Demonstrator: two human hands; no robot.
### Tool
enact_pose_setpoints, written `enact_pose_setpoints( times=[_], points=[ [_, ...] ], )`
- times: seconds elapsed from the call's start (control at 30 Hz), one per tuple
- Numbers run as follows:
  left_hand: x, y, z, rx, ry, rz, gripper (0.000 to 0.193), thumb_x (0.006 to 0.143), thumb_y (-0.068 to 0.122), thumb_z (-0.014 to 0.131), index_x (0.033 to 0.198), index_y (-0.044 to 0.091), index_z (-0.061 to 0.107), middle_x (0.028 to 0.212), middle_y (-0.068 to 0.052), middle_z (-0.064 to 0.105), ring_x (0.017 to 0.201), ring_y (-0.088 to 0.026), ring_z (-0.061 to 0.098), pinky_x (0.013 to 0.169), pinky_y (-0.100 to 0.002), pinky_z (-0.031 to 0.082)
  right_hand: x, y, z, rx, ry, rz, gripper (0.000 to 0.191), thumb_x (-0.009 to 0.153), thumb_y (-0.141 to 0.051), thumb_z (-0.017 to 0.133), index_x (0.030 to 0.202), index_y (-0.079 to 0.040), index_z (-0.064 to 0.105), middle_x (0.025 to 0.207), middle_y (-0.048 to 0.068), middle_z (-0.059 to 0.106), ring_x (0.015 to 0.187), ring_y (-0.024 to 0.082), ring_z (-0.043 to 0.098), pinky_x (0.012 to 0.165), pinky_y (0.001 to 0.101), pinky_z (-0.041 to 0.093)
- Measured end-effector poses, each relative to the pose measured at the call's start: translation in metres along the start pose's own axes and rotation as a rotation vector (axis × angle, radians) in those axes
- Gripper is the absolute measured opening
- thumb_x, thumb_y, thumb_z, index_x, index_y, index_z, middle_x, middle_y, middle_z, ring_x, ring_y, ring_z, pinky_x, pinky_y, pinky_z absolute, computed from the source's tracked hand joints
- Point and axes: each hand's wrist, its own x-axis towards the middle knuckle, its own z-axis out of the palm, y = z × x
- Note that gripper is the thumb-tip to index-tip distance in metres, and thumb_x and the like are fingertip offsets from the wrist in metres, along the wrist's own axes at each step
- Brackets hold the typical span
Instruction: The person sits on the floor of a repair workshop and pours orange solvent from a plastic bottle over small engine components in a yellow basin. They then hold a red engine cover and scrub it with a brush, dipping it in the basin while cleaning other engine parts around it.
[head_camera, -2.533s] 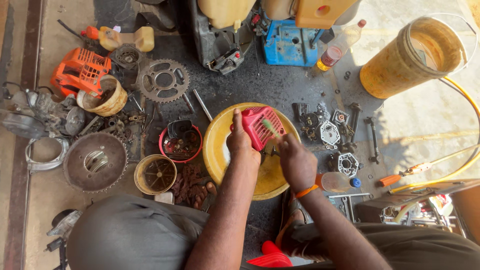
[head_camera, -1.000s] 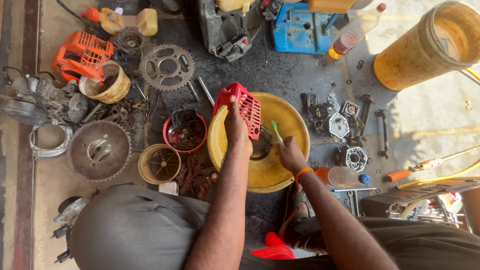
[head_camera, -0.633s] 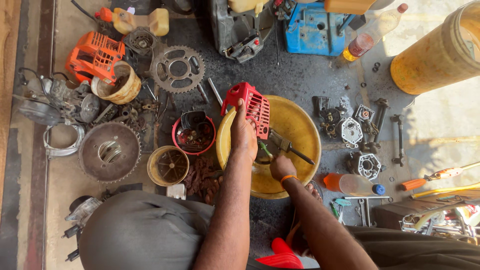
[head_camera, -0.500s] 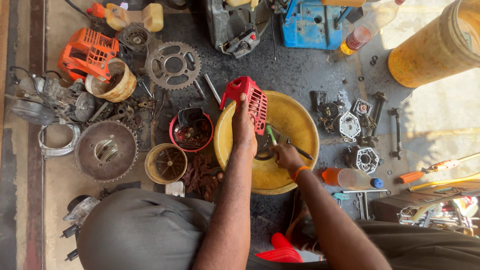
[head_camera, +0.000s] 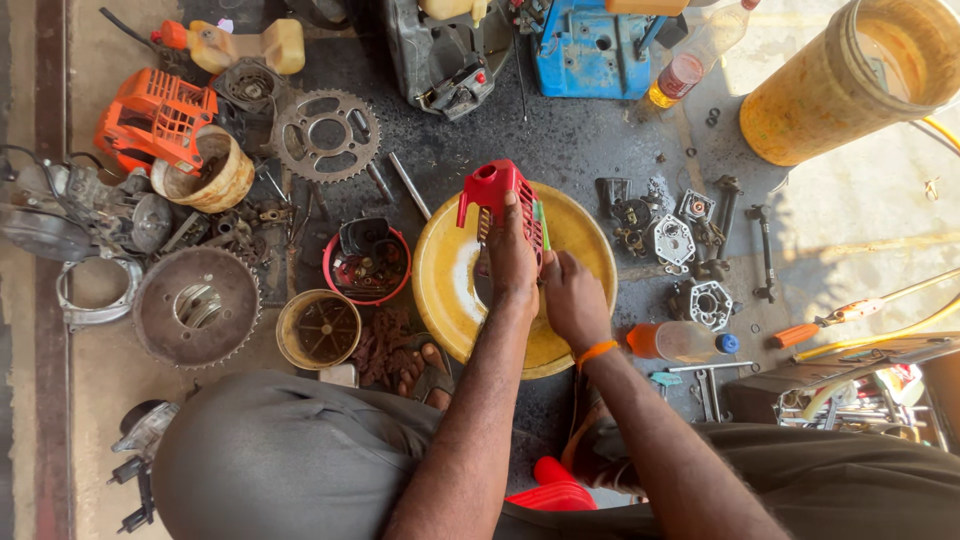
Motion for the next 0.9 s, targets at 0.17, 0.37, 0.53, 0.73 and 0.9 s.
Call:
enact_pose_setpoints(
  times=[0.17, 0.37, 0.53, 0.73, 0.9],
  points=[
    [0.002, -0.004, -0.002, -0.088, -0.091, 0.141, 0.069, 0.103, 0.064, 0.051, 0.134, 0.003, 0.06, 0.085, -0.002, 0.043, 0.062, -0.008, 0.043, 0.043, -0.022, 0.036, -0.017, -0.01, -0.008, -0.058, 0.011, 0.065, 0.038, 0.104, -0.039, 0.052, 0.097, -0.004, 0.067, 0.085, 0.026, 0.069, 0.081, 0.048, 0.066, 0.071, 0.0582, 0.049],
    [0.003, -0.008, -0.004, -0.114, -0.051, 0.202, 0.063, 0.103, 0.061, 0.051, 0.14, 0.011, 0.055, 0.12, 0.007, 0.065, 0.102, -0.001, 0.066, 0.081, -0.017, 0.055, -0.015, -0.013, -0.006, -0.144, 0.028, -0.139, 0.036, 0.103, -0.037, 0.051, 0.092, -0.006, 0.065, 0.083, 0.023, 0.069, 0.074, 0.048, 0.066, 0.065, 0.0587, 0.05],
    [-0.001, -0.004, -0.002, -0.149, -0.043, 0.014, 0.077, 0.104, 0.057, 0.05, 0.15, -0.004, 0.05, 0.148, -0.029, 0.043, 0.108, -0.024, 0.048, 0.086, -0.041, 0.036, -0.02, -0.012, -0.008, -0.223, 0.015, -0.033, 0.037, 0.105, -0.038, 0.053, 0.089, -0.006, 0.064, 0.08, 0.025, 0.067, 0.077, 0.048, 0.065, 0.068, 0.0599, 0.049],
    [-0.001, -0.006, 0.002, -0.139, -0.106, 0.188, 0.074, 0.098, 0.057, 0.05, 0.153, 0.008, 0.042, 0.146, -0.005, 0.054, 0.132, -0.018, 0.053, 0.107, -0.034, 0.044, -0.018, -0.02, -0.014, -0.155, 0.047, -0.103, 0.034, 0.103, -0.035, 0.053, 0.088, -0.006, 0.063, 0.081, 0.025, 0.068, 0.078, 0.048, 0.066, 0.067, 0.059, 0.05],
    [0.007, -0.012, 0.0, -0.156, -0.144, 0.167, 0.072, 0.101, 0.056, 0.046, 0.149, 0.002, 0.048, 0.14, -0.011, 0.059, 0.128, -0.021, 0.058, 0.105, -0.035, 0.048, -0.018, -0.015, -0.014, -0.128, 0.012, -0.03, 0.032, 0.102, -0.036, 0.053, 0.096, -0.007, 0.065, 0.082, 0.026, 0.068, 0.076, 0.049, 0.065, 0.066, 0.0607, 0.048]
  ],
)
